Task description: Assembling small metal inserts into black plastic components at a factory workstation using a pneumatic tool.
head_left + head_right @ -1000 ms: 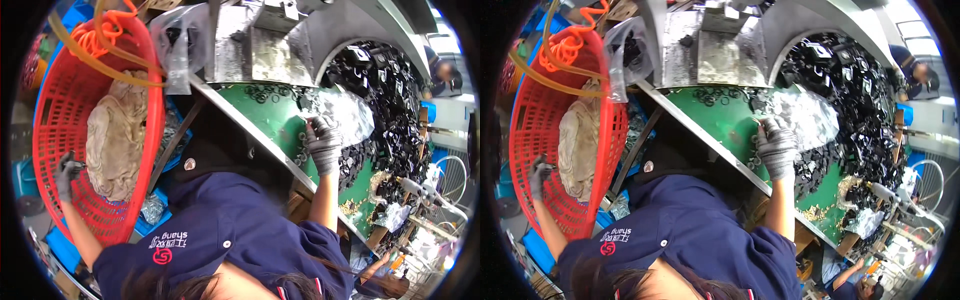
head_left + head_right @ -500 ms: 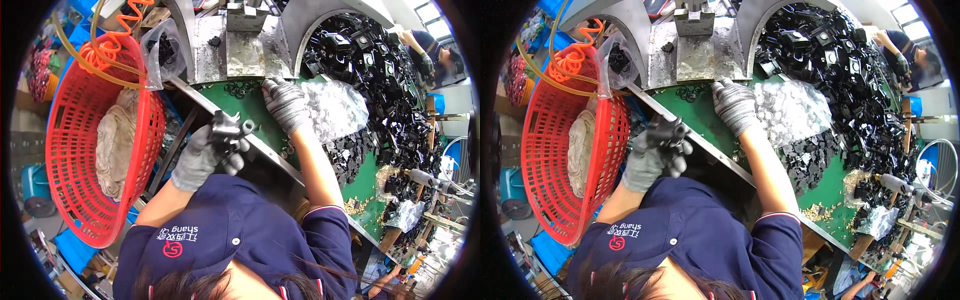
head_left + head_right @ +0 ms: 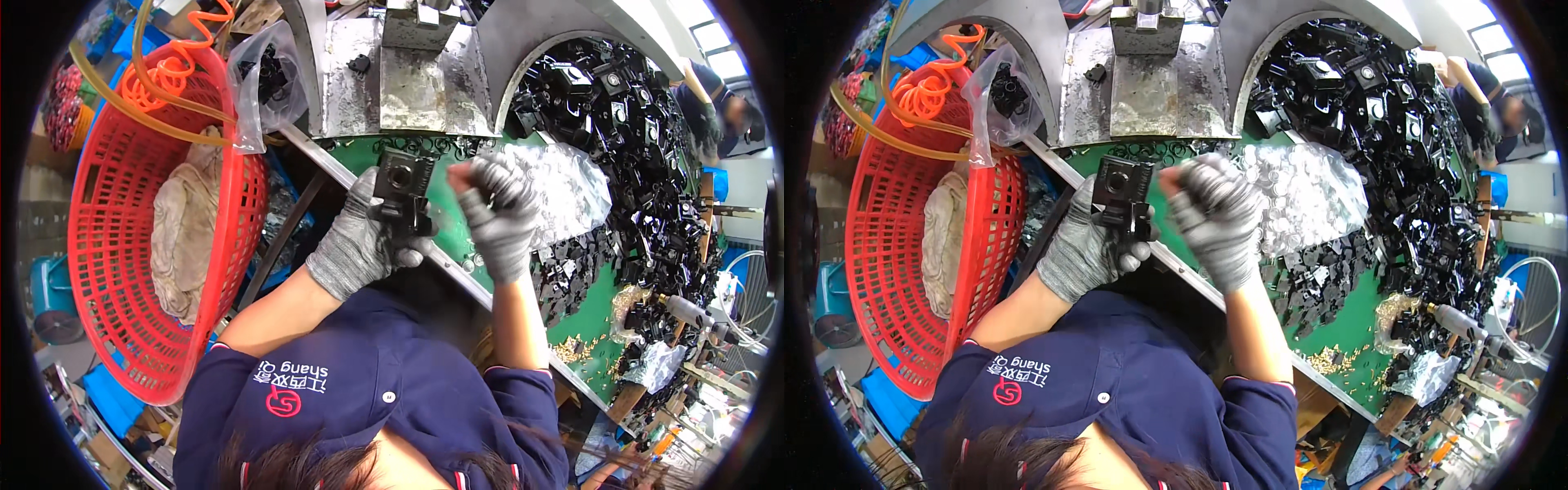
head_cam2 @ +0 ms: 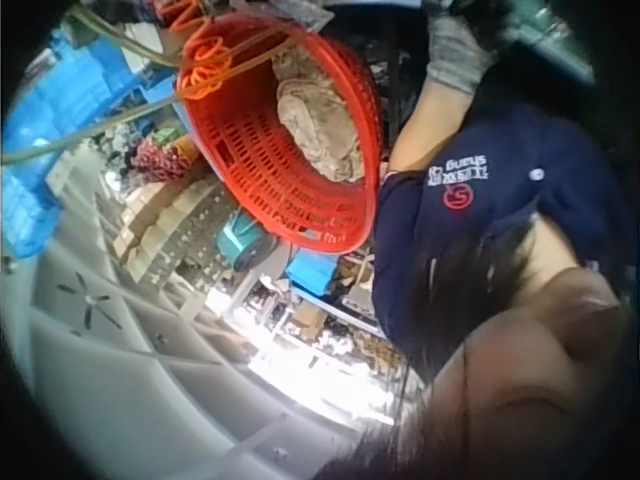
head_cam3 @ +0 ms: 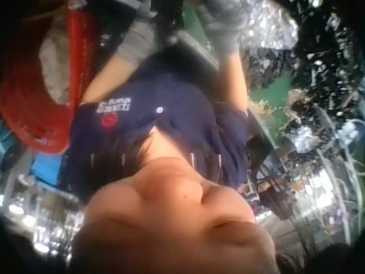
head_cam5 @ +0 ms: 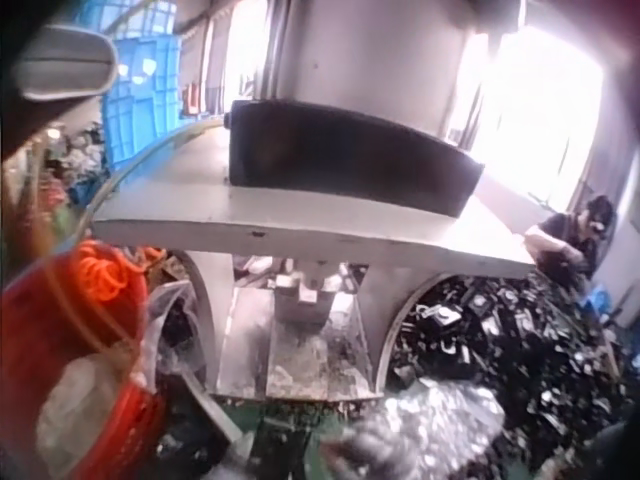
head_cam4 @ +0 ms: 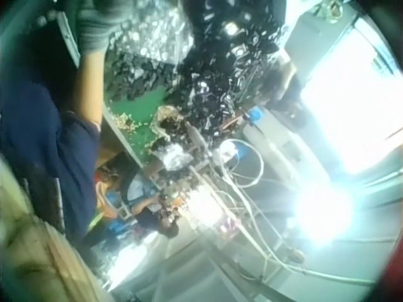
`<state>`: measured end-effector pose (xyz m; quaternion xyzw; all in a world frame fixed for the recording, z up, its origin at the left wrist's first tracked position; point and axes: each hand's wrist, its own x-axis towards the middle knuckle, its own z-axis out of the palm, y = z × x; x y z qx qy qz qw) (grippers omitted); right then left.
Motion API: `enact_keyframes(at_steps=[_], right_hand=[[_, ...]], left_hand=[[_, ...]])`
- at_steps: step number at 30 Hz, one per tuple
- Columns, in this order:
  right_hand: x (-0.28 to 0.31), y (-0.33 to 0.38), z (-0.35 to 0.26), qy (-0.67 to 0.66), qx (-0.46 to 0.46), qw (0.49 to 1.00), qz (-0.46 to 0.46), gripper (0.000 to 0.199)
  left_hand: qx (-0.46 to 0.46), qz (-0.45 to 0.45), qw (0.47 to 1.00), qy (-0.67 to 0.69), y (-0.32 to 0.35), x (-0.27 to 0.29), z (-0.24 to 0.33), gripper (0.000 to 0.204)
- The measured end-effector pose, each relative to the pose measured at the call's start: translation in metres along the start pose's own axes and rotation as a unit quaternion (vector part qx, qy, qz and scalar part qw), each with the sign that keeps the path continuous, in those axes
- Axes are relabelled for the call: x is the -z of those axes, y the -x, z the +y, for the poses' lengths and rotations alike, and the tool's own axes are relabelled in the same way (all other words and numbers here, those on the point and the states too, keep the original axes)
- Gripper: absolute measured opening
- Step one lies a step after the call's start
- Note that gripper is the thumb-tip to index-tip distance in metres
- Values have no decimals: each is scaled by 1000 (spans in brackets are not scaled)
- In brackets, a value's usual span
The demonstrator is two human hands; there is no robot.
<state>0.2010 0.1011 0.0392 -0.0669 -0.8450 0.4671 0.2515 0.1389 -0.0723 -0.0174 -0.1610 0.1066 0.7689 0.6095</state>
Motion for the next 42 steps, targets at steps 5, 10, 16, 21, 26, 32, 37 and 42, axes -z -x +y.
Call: enact_keyframes(at_steps=[5, 10, 16, 21, 26, 32, 37, 42], right_hand=[[-7, 0, -11, 82, 181, 978, -62, 14], [-3, -1, -10, 121, 226, 962, -96, 17], [0, 14, -6, 228, 269, 932, -85, 35], [3, 16, 0, 169, 264, 945, -93, 44], [13, 23, 0, 183, 247, 941, -140, 42], [24, 5, -29, 100, 156, 980, -76, 38], [35, 7, -18, -51, 15, 964, -259, 34], [17, 47, -5, -79, -67, 971, -216, 33]], left_hand=[[-2, -60, 998, -20, -1, -15, -12, 70], [-25, -39, 998, -33, 2, -3, -14, 69], [-64, 21, 995, -76, -6, -12, -23, 68], [-59, 0, 990, -127, 0, -13, -16, 73], [-6, -50, 998, -40, 0, -7, -24, 67], [9, -74, 978, -194, 2, 0, -20, 72], [-86, 40, 817, -568, 26, -20, -6, 76], [-303, 81, 584, -749, 52, -15, 1, 77]])
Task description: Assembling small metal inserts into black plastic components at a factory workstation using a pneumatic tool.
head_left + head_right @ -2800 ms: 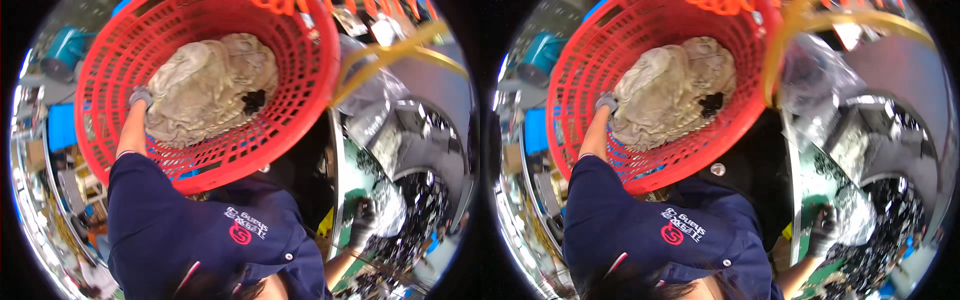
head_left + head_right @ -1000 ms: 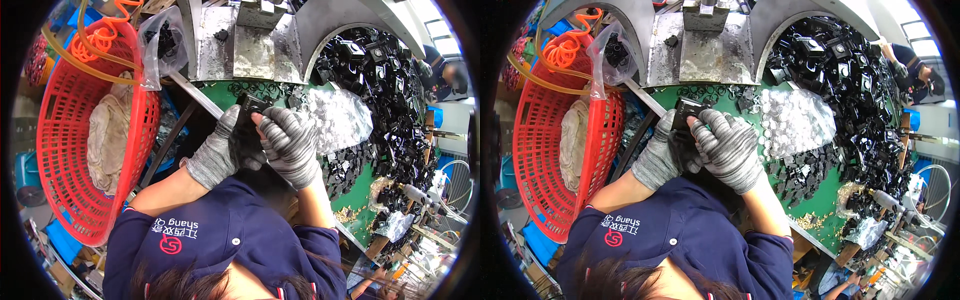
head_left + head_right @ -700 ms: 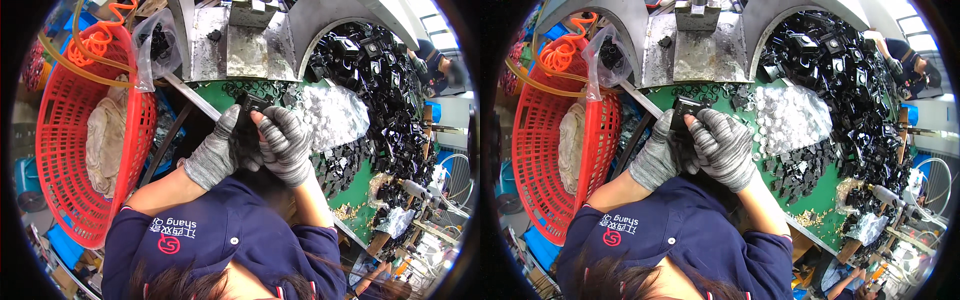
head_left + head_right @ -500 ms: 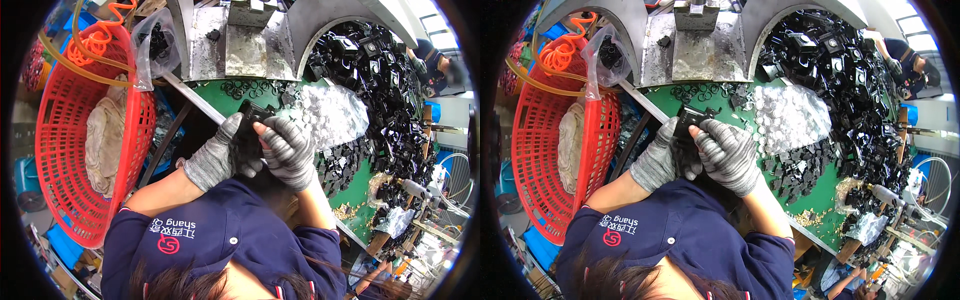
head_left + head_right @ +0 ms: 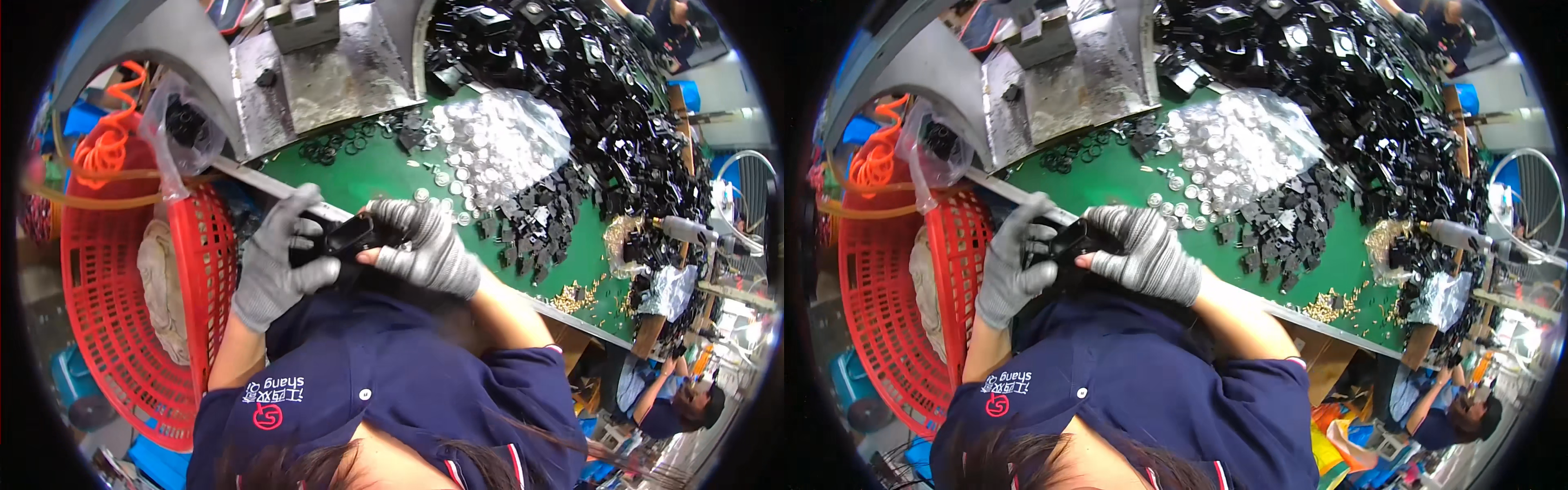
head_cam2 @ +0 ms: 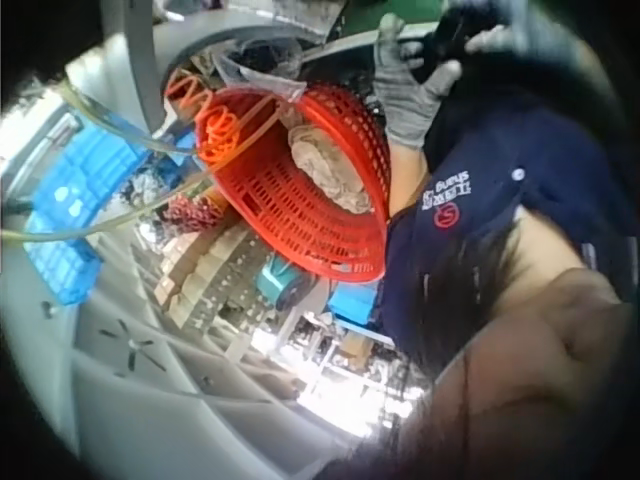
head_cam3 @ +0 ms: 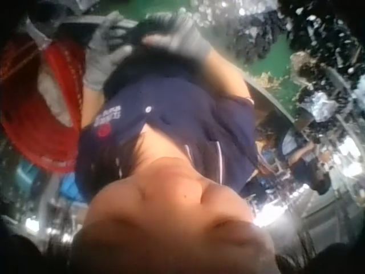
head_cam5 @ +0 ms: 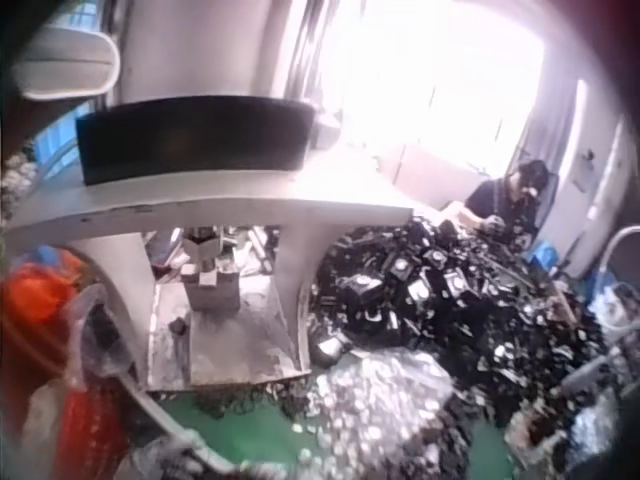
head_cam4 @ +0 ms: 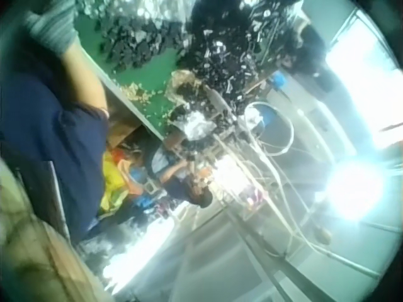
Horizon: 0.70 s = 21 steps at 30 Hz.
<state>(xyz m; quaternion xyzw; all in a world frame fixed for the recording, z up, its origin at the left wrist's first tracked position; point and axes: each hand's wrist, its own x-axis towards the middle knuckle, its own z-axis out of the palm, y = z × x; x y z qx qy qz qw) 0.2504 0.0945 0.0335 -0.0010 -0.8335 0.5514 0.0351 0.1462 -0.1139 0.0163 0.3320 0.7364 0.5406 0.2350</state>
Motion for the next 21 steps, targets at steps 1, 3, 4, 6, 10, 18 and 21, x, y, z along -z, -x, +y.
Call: enact_keyframes(at_steps=[1, 3, 4, 6, 10, 18, 21], right_hand=[[-13, 5, 4, -115, -75, 990, 18, 33], [-30, 12, 9, -342, -216, 914, 48, 33], [-30, 13, 8, -343, -216, 913, 49, 33], [-30, 13, 5, -375, -234, 895, 64, 34], [6, 10, 14, -114, -130, 973, 153, 28], [42, 4, 43, 457, -119, 876, 96, 16], [39, -5, 37, 498, -177, 847, 60, 17]], left_hand=[[-3, -5, 1000, 1, 3, -6, 1, 77], [-39, -31, 993, 110, 11, -20, 0, 77], [-55, -42, 984, 163, 13, -23, 0, 78], [-59, -31, 992, 110, 9, -23, -1, 77], [-19, 12, 999, 50, -4, -21, -5, 75], [62, 4, 993, 98, -29, -32, -9, 69], [38, 2, 996, 82, -33, -36, -13, 68]])
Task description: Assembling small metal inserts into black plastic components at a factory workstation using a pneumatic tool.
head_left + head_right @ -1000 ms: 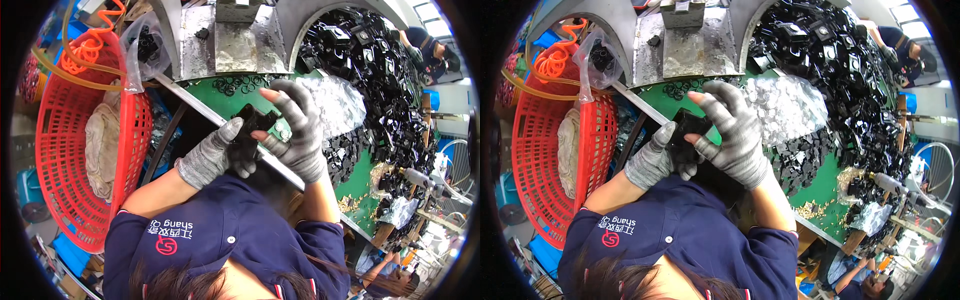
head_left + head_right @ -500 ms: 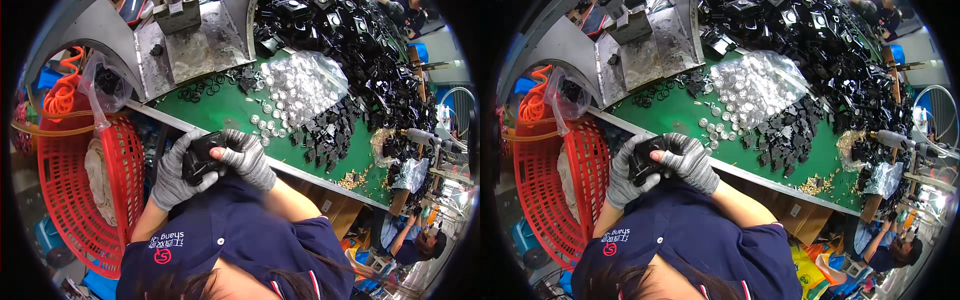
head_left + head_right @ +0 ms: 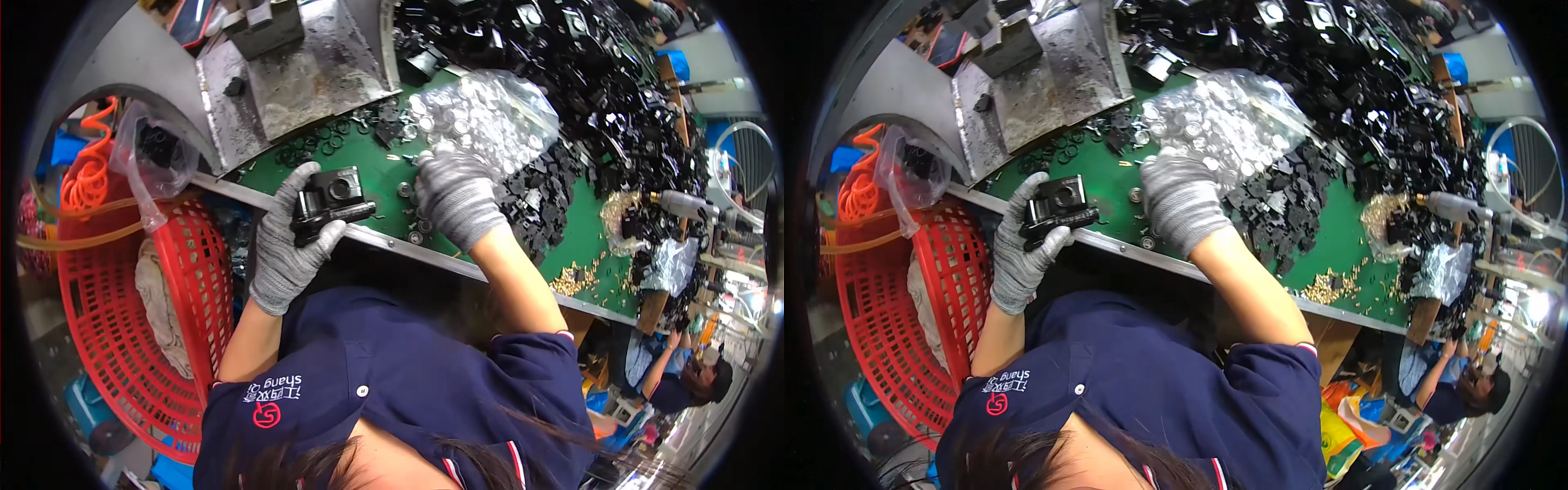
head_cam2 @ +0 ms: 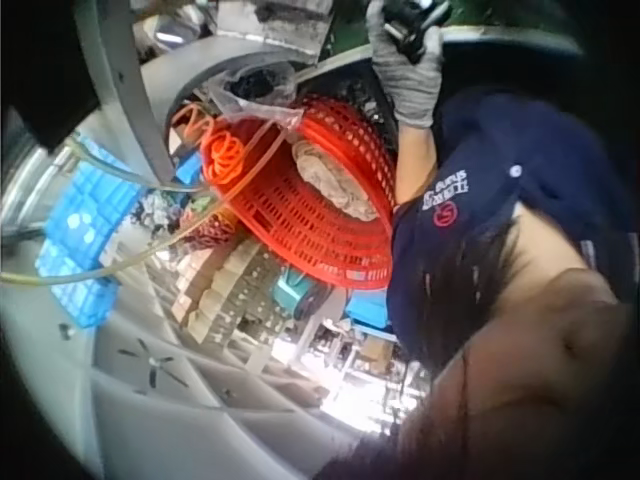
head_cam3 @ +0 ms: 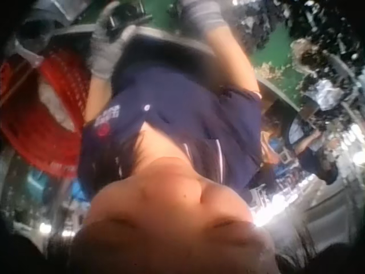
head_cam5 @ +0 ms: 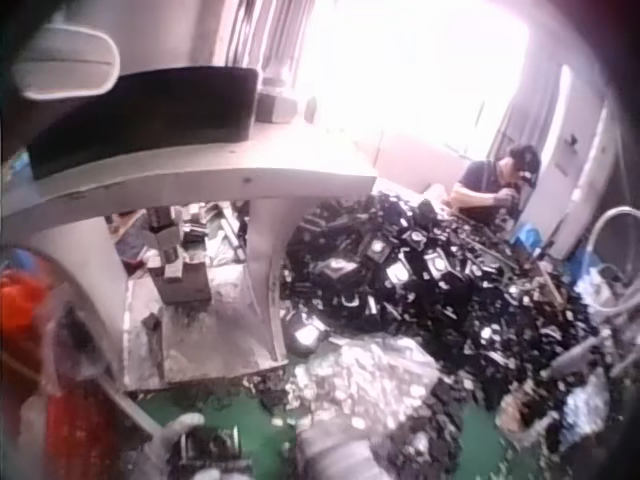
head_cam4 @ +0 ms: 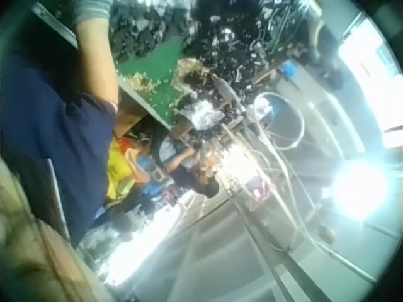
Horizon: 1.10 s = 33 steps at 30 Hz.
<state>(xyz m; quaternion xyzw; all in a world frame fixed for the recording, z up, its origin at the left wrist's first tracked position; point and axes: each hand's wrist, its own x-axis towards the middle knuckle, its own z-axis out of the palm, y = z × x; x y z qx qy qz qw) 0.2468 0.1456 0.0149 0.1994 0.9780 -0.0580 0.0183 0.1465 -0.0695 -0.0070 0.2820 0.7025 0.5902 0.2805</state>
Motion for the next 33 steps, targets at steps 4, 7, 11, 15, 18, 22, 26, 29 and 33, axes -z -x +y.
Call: enact_keyframes(at_steps=[4, 7, 11, 15, 18, 22, 26, 29, 33], right_hand=[[7, -14, 7, -47, -22, 996, -79, 15], [21, 2, -10, -537, -71, 840, -35, 17], [18, 1, -39, -568, 60, 805, 161, 14], [8, -6, -56, -675, 2, 728, 118, 14], [10, -12, -64, -733, -1, 677, 61, 17], [14, -19, -71, -769, -20, 639, -11, 25], [29, -31, -72, -758, -27, 648, -63, 32], [30, -32, -63, -737, -8, 676, -17, 35], [-7, -21, -40, -678, 25, 725, 123, 32]], left_hand=[[46, 22, 993, 106, -1, -3, 3, 68], [-44, 38, 998, 27, 1, 1, -2, 68], [-78, 29, 993, -89, -11, -8, 12, 69], [-118, 61, 991, -27, -9, -10, 13, 72], [-129, 80, 988, -23, -5, -6, 15, 75], [-115, 95, 988, -35, -5, 0, 19, 75], [-113, 100, 989, -6, -13, 12, 19, 70], [-103, 138, 982, 80, -28, 20, 15, 62], [-132, 174, 967, 133, -66, 33, 25, 55]])
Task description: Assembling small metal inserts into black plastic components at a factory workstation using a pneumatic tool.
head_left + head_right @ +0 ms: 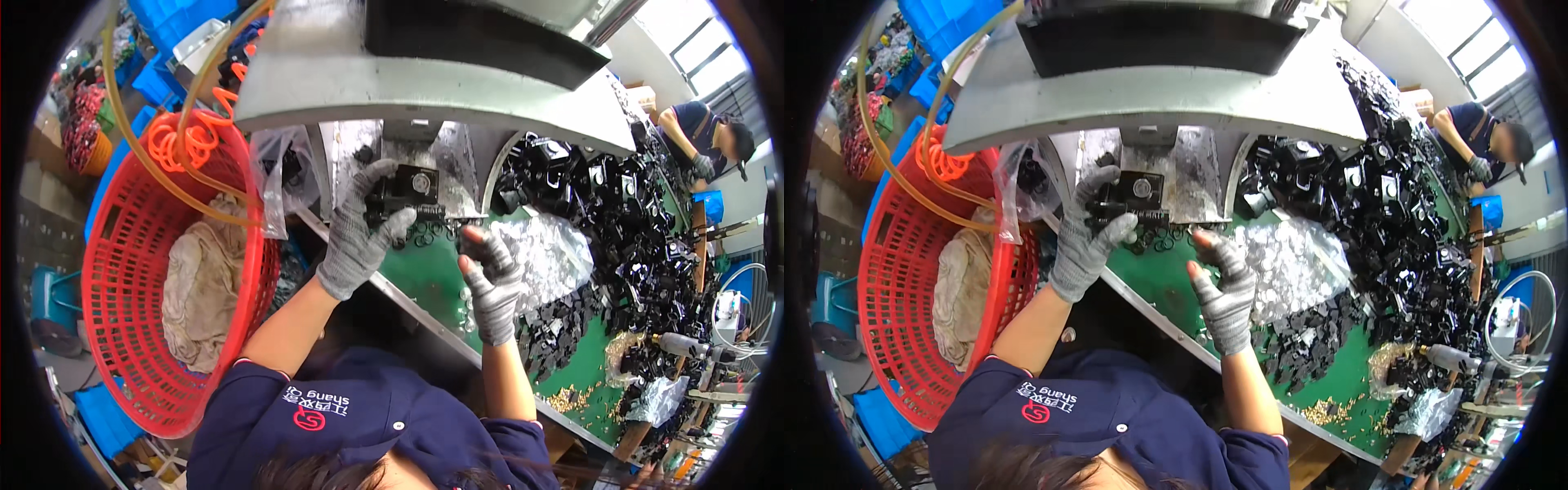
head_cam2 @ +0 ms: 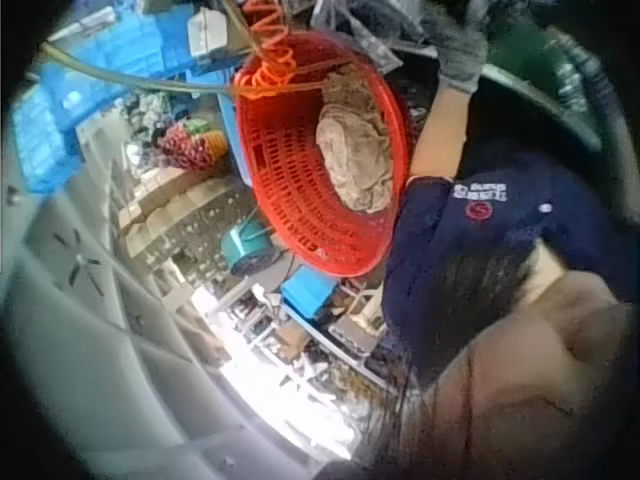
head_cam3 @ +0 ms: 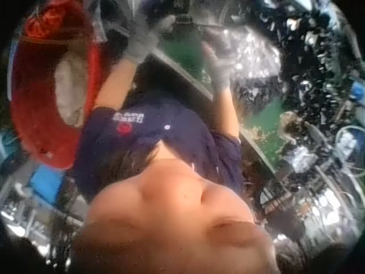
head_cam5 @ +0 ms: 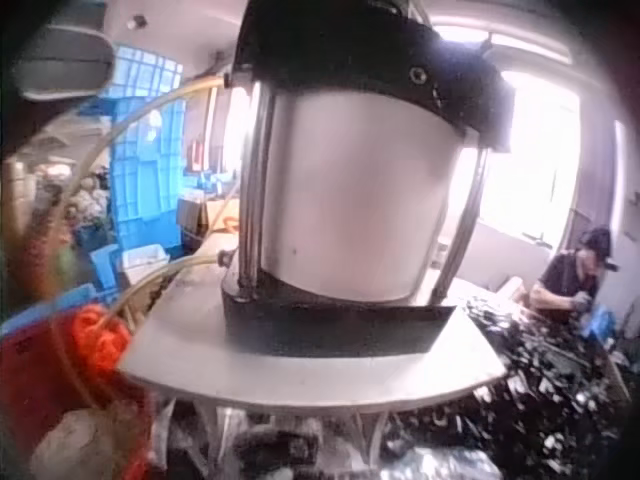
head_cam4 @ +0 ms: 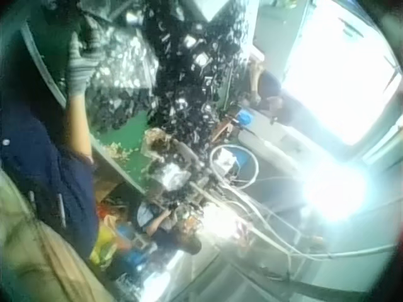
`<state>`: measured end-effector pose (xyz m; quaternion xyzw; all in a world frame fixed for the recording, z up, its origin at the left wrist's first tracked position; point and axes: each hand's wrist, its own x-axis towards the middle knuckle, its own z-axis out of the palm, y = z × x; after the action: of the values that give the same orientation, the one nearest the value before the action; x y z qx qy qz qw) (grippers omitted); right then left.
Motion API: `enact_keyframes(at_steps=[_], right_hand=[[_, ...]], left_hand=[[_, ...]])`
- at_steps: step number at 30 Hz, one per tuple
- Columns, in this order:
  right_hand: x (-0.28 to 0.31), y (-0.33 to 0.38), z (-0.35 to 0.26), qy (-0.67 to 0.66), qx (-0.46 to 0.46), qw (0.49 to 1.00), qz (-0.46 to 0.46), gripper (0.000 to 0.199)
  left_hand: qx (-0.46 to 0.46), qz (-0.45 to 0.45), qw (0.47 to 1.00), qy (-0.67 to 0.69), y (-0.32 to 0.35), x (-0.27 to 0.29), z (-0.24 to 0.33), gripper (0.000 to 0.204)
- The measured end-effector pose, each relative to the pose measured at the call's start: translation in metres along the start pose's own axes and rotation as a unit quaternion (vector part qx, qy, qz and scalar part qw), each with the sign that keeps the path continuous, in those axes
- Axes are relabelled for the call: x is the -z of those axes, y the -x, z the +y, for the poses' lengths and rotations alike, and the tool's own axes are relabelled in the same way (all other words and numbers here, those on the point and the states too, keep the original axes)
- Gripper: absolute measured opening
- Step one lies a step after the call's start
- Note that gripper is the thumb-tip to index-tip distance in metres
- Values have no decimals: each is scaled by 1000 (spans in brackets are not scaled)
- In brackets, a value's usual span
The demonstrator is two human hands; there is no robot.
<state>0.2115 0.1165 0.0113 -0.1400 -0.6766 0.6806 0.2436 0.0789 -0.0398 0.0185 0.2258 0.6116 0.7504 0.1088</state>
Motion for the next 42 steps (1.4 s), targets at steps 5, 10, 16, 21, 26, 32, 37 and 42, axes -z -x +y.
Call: enact_keyframes(at_steps=[5, 10, 16, 21, 26, 32, 37, 42], right_hand=[[9, 9, 20, 65, 23, 996, 48, 21], [13, 5, 26, 80, 14, 995, 62, 14], [10, 4, 25, 92, 10, 994, 53, 14], [11, 6, 30, 92, 5, 994, 53, 13], [11, 6, 27, 103, 11, 993, 49, 13], [11, 8, 25, 109, 0, 993, 36, 14], [11, 8, 24, 118, -1, 993, 20, 16], [13, 7, 23, 137, 29, 990, 18, 12]], left_hand=[[3, 14, 993, 115, -37, -5, -7, 51], [-32, 16, 993, 109, -67, -4, -16, 50], [13, 30, 999, 40, -84, -1, -14, 40], [2, 28, 998, 65, -83, 0, -18, 39], [9, 16, 999, 47, -83, 1, -15, 37], [1, 25, 998, 55, -80, -1, -14, 37], [-21, 33, 998, 50, -81, 1, -20, 39], [11, 22, 997, 73, -80, -3, -11, 41]])
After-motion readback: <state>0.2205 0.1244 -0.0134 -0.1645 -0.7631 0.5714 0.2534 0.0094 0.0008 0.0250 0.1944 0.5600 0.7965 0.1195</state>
